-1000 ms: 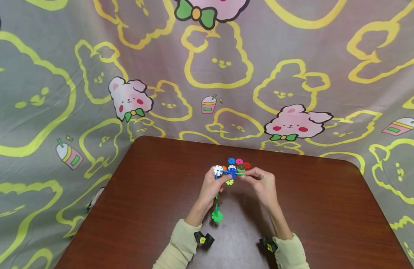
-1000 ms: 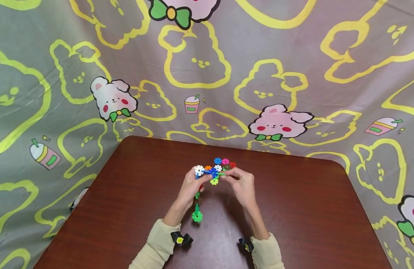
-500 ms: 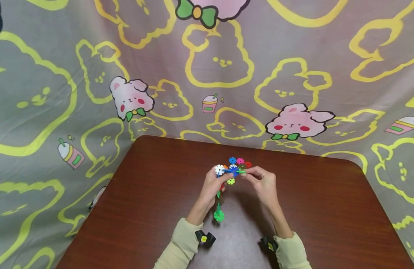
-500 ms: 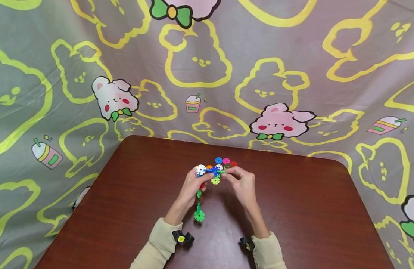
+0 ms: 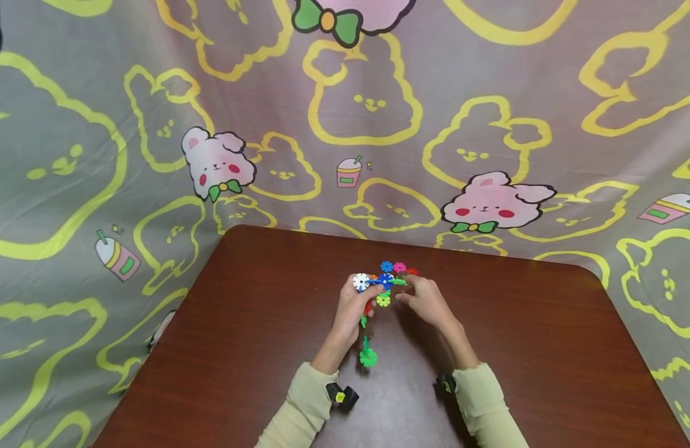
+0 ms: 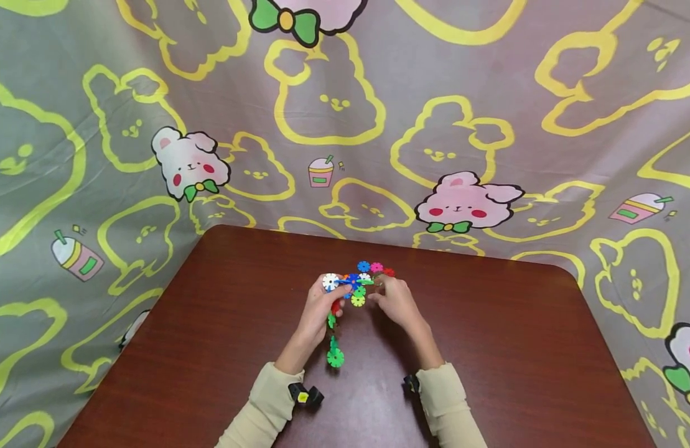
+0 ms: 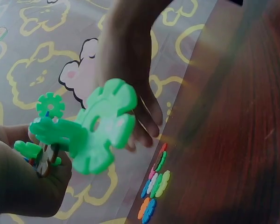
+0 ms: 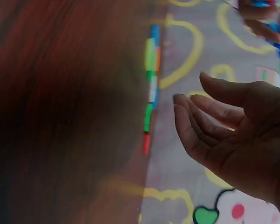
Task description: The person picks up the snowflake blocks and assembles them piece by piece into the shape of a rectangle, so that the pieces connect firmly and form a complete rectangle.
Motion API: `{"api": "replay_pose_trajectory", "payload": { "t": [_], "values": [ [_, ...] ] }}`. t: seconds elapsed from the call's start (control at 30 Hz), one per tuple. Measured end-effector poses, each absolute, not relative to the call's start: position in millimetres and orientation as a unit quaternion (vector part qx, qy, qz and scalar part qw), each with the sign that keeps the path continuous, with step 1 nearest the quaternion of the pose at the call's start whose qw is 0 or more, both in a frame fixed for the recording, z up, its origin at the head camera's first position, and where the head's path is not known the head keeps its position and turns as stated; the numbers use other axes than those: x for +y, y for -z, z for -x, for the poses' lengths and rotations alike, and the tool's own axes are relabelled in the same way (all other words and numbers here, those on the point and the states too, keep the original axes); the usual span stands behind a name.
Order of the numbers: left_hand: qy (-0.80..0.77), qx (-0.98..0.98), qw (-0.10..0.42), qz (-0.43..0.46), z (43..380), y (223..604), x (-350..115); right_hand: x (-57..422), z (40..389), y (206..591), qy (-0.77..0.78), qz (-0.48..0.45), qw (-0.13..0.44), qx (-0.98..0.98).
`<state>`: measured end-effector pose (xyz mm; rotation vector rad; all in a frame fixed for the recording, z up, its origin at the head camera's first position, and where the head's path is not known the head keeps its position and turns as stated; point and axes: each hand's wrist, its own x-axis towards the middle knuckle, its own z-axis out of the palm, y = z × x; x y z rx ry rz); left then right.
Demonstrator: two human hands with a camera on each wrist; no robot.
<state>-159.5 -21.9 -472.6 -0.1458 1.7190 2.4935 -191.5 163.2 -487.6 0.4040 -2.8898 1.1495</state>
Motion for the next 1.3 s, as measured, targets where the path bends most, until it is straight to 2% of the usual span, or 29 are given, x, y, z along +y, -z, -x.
{"api": "replay_pose_trajectory", "payload": {
  "t": [0.1, 0.23, 0.47, 0.63, 0.93, 1.3],
  "values": [
    [-0.824, 0.563, 0.052, 0.045, 160.3, 472.2, -24.6, 155.4, 205.4, 495.0, -0.332, -0.177, -0.005, -0.927],
    [-0.824, 0.562, 0.048, 0.043, 160.5, 470.4, -27.9, 143.6, 216.9, 502.7, -0.280, -0.226, 0.015, -0.933],
    [-0.827, 0.558, 0.046, 0.042, 162.2, 469.5, -30.2, 137.2, 223.6, 514.3, -0.262, -0.188, 0.019, -0.947],
    [-0.824, 0.562, 0.050, 0.044, 163.8, 469.8, -33.0, 142.9, 222.5, 514.4, -0.346, -0.150, 0.022, -0.926],
    [-0.822, 0.565, 0.045, 0.050, 165.4, 471.2, -37.4, 157.4, 199.4, 489.0, -0.616, -0.035, -0.012, -0.787],
    [-0.817, 0.574, 0.040, 0.047, 165.3, 470.8, -39.3, 161.3, 165.7, 458.9, -0.687, 0.008, 0.018, -0.726]
  ]
}}
